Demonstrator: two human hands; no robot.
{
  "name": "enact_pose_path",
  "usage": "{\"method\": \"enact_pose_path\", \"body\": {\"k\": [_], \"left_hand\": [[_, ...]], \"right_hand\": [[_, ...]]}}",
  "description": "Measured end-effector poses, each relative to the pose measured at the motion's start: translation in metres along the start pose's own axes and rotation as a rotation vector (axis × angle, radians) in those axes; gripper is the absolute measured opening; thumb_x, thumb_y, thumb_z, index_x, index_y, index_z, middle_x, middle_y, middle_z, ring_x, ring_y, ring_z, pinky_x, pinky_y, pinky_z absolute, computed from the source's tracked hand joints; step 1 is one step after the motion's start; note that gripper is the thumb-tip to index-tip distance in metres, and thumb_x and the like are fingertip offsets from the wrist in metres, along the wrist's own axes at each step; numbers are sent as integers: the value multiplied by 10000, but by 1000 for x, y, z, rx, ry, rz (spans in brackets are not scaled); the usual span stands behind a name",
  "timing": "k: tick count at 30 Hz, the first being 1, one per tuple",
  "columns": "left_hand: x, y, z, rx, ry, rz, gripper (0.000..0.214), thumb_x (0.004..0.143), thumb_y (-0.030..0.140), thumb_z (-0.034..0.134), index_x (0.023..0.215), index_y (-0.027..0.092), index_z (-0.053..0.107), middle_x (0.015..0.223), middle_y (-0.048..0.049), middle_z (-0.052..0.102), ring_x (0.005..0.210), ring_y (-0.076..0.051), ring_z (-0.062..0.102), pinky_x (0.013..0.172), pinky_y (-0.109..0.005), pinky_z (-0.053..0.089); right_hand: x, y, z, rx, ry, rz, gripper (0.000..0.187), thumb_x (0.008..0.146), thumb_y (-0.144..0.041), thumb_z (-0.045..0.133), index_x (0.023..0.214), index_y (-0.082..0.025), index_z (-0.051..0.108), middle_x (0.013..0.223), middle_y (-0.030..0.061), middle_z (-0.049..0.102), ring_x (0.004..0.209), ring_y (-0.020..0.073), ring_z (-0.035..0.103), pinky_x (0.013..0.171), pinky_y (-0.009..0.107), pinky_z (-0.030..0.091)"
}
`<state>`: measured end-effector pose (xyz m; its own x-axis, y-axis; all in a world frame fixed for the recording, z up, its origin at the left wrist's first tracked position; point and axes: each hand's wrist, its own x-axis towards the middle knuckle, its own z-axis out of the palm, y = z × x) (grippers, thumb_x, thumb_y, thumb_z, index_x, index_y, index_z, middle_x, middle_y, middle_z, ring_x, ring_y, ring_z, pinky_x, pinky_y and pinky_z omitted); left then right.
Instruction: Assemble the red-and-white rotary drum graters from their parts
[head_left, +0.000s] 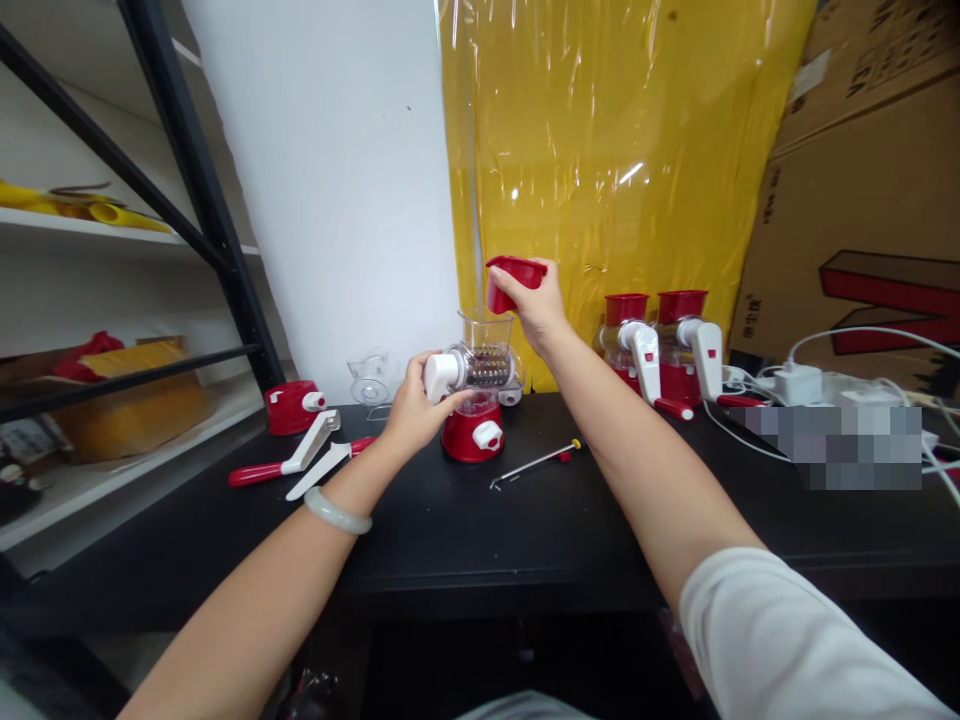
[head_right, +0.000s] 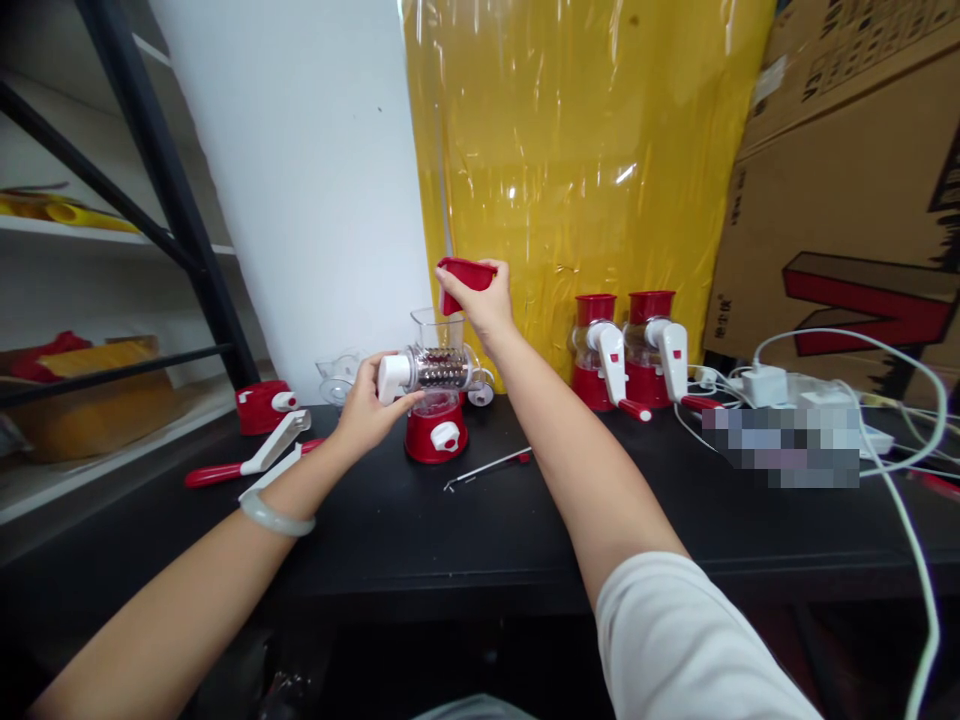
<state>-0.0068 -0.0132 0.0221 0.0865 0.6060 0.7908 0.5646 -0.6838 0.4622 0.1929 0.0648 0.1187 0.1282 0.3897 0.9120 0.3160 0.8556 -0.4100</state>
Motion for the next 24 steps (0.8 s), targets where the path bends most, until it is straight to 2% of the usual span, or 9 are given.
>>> {"method": "enact_pose_path", "body": {"k": [3, 11, 18, 24], "left_hand": [[0, 0, -1, 4, -2, -4, 672, 695, 459, 743, 1232, 202, 430, 1164, -89, 599, 1000, -222, 604, 857, -337, 458], [0, 1, -2, -1, -4, 10, 663, 700, 440, 744, 1234, 213, 423, 1151, -80, 603, 982, -211, 617, 838, -325, 472], [1, -3, -3, -12, -14, 35, 666, 702, 429, 746, 1239, 208, 420, 1167, -89, 601, 1005, -218, 616, 851, -329, 472], [1, -5, -4, -2, -31, 44, 680, 699, 440, 745, 1246, 204, 418, 1199, -99, 586, 1027, -227, 609, 873, -340, 463]], "right_hand": [[-2, -7, -2, 6, 9, 82, 731, 727, -635, 638, 1287, -243, 379, 1186, 130, 533, 1010, 217, 577, 818, 378, 520], [-9, -41, -6, 62, -94, 65, 815, 717, -655, 637, 1371, -286, 319, 1109, 111, 594, 974, 235, 624, 840, 426, 515], [-6, -42, -15, -62, -140, -32, 851, 724, -562, 691, 1424, -341, 261, 1133, 93, 591, 1028, 249, 607, 882, 457, 495], [-9, -48, -24, -81, -181, -50, 860, 714, -532, 713, 1424, -359, 260, 1154, 81, 595, 1049, 248, 592, 890, 473, 481]]}}
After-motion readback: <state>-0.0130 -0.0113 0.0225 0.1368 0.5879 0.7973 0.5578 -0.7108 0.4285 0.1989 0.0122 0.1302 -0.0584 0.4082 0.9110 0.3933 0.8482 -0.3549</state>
